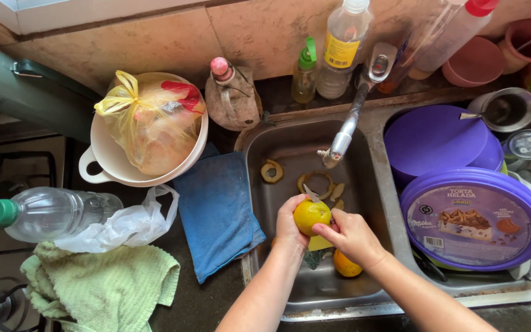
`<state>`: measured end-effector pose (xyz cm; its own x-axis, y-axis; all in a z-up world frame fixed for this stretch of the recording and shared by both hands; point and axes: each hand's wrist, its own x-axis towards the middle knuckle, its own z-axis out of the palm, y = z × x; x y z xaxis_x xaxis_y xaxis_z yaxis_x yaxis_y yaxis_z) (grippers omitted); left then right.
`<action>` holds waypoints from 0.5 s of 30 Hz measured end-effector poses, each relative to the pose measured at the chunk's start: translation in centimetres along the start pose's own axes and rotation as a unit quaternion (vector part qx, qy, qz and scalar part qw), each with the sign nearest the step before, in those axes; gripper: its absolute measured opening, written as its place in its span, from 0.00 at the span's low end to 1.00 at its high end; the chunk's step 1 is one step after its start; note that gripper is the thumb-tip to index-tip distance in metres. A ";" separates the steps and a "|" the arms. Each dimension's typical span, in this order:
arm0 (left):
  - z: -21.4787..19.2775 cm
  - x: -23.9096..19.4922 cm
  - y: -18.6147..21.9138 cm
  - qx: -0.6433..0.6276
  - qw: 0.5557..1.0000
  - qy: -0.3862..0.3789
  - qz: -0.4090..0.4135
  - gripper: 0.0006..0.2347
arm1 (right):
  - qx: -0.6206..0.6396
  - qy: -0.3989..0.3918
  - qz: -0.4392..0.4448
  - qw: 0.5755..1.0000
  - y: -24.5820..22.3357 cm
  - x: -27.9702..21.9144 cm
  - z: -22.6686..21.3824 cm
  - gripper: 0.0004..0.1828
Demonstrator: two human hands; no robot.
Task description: The person peels oranges over a kitchen sink using a small knife. They hold each orange in one hand and carefully remove the peel with the knife, letting the peels fall into the sink. The person repeats this process for multiple oranges.
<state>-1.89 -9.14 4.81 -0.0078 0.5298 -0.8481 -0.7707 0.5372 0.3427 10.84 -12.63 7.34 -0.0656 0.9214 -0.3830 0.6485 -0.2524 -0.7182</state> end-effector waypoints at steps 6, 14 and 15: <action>-0.4 0.3 -0.4 0.039 0.982 0.001 0.183 0.09 | 0.062 0.010 0.014 0.998 1.5 0.2 2.3 0.26; -0.4 -1.1 1.6 0.111 0.920 -0.153 0.343 0.14 | 0.062 0.037 -0.082 0.994 1.2 0.2 0.4 0.21; -0.3 -1.2 2.8 0.155 0.960 -0.166 0.161 0.15 | 0.018 0.022 -0.135 0.990 1.1 0.5 -0.6 0.20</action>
<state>-4.24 -8.46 6.67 0.0293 0.8541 -0.5193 -0.5353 0.4522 0.7134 11.98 -12.28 6.66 -0.1990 0.9687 -0.1486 0.5843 -0.0045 -0.8116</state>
